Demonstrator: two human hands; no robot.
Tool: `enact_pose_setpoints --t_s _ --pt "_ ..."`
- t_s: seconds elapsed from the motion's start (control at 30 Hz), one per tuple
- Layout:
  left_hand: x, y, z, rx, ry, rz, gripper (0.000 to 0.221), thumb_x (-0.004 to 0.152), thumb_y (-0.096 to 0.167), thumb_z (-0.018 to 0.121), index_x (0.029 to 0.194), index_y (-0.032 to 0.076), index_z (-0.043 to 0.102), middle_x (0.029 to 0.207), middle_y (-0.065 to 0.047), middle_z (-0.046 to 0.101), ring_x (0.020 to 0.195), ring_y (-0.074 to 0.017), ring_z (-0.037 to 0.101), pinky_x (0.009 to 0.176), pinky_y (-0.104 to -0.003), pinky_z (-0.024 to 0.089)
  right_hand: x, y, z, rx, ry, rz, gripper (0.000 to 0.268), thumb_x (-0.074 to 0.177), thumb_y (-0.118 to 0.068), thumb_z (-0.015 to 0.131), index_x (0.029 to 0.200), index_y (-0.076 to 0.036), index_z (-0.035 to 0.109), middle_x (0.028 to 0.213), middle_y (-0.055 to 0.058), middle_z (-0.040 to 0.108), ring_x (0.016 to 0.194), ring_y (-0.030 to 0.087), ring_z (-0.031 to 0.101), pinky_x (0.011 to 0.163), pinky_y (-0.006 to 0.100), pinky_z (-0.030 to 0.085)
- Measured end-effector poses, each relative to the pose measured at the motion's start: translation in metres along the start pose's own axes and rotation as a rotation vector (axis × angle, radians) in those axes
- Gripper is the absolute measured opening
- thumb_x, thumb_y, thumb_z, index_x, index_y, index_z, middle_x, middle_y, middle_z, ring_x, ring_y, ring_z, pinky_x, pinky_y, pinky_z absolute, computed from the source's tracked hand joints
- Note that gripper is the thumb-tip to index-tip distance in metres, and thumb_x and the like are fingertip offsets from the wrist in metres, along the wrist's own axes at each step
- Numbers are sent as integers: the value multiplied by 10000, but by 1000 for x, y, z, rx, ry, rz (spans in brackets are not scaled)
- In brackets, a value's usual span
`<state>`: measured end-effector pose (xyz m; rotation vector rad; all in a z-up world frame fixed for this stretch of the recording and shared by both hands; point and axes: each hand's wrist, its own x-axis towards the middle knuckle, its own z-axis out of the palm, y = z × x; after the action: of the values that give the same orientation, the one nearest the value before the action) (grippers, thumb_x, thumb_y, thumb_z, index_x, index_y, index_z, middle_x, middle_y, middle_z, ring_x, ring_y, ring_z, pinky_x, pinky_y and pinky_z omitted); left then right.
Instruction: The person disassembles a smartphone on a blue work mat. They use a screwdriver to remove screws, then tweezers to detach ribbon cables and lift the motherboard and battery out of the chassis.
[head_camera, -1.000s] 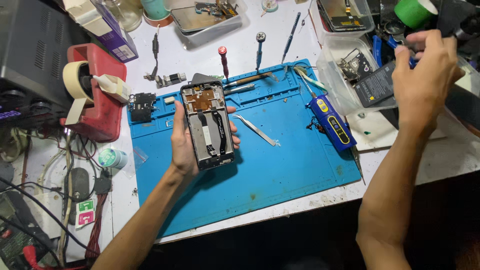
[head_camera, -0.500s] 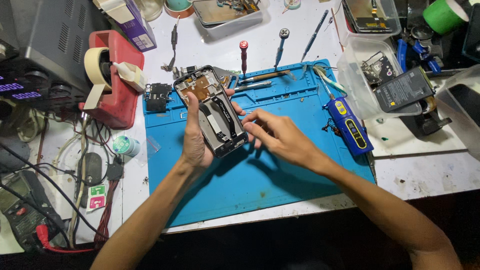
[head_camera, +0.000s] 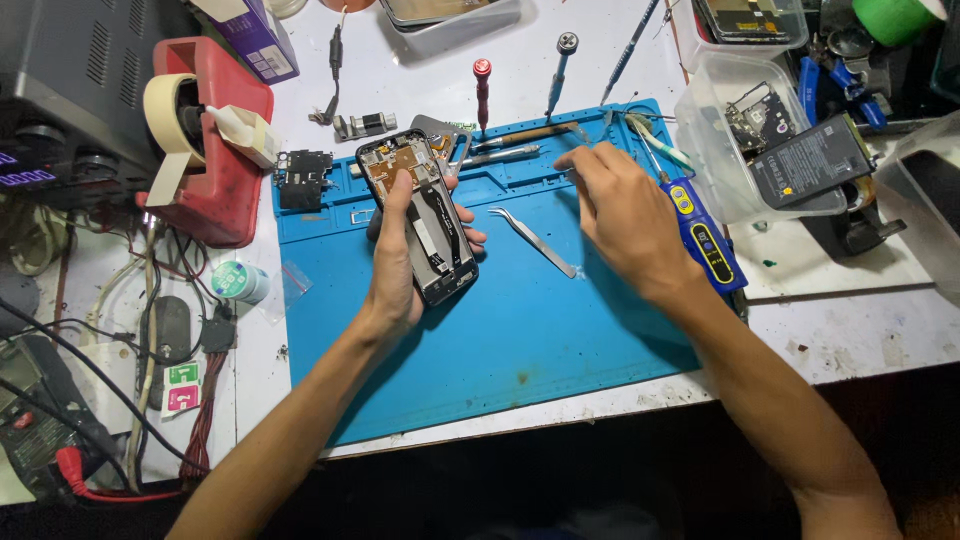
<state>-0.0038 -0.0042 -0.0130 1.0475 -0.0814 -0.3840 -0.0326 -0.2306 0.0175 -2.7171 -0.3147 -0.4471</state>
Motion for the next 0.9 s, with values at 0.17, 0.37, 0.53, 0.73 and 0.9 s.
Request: enact_pose_setpoints --t_s 0.17,0.37,0.53,0.73,0.9 --pt "1 -3 -1 13 55 11 622 924 546 477 1225 3 529 846 -168 655 735 -274 731 677 -409 648 4 16 1 -30 108 0 135 993 -36 593 1092 -76 675 748 69 615 713 230 646 647 309 520" --pt "-6 9 9 23 115 -18 607 876 520 507 1203 11 561 823 -130 649 691 -239 703 638 -377 627 3 38 -22 20 431 -6 243 1132 -85 628 905 0 646 724 101 646 617 184 601 588 272 483" --pt "-7 9 10 -20 132 -55 600 839 482 540 1207 10 571 816 -116 646 655 -219 672 620 -357 602 8 42 -27 -102 553 -80 141 1104 21 633 968 60 636 888 168 617 742 242 566 619 337 452" --pt "-9 10 9 13 133 -73 568 845 478 527 1184 26 587 821 -112 649 665 -227 679 629 -365 604 32 23 -8 239 218 4 208 996 -88 630 1156 39 594 1021 171 647 926 253 641 757 340 528" --pt "-5 6 10 -16 126 -37 569 850 467 534 1182 6 578 794 -114 644 634 -227 678 604 -374 611 52 34 12 256 152 80 377 987 -193 645 1271 -34 454 1060 195 632 787 249 682 669 368 516"
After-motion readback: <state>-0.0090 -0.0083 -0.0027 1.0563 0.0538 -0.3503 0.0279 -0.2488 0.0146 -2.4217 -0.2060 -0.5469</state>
